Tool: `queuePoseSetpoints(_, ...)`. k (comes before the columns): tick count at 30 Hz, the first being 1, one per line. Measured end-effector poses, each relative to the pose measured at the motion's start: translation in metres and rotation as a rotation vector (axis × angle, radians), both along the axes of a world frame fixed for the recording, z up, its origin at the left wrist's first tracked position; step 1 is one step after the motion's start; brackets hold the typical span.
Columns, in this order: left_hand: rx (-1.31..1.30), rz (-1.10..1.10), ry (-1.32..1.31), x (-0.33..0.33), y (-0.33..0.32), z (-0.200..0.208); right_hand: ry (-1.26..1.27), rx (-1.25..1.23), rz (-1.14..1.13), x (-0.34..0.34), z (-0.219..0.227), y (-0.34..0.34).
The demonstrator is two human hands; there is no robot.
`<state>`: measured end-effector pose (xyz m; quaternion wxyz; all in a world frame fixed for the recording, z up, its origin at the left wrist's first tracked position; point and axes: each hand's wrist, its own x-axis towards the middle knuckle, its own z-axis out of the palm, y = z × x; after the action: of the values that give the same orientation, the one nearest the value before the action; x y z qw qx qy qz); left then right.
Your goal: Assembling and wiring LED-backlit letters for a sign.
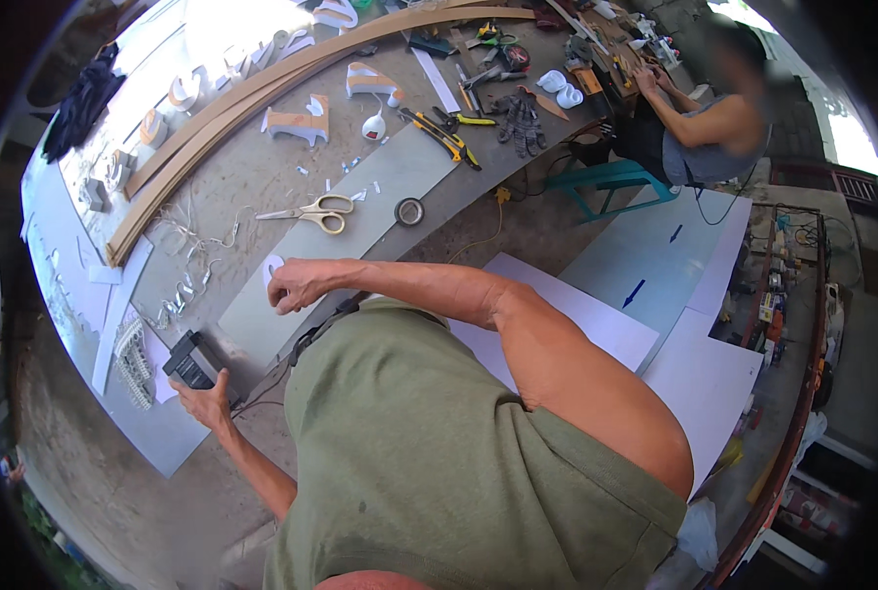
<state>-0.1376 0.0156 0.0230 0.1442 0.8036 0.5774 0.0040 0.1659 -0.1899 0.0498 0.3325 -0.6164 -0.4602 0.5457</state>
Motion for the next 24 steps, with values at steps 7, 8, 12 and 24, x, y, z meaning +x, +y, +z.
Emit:
queuePoseSetpoints(7,0.349,-0.178,-0.393,0.046,-0.033,0.033,-0.071,-0.125,-0.49,0.04,-0.017,-0.026)
queuePoseSetpoints(8,0.307,-0.189,-0.442,0.051,-0.035,0.032,-0.065,-0.112,-0.509,0.044,-0.024,-0.027)
queuePoseSetpoints(12,-0.255,-0.132,-0.692,0.077,-0.049,0.018,-0.249,-0.12,-0.464,0.036,-0.03,-0.01)
queuePoseSetpoints(24,-0.346,-0.366,-0.62,0.124,-0.025,-0.016,-0.615,0.186,-0.351,0.019,-0.071,0.014)
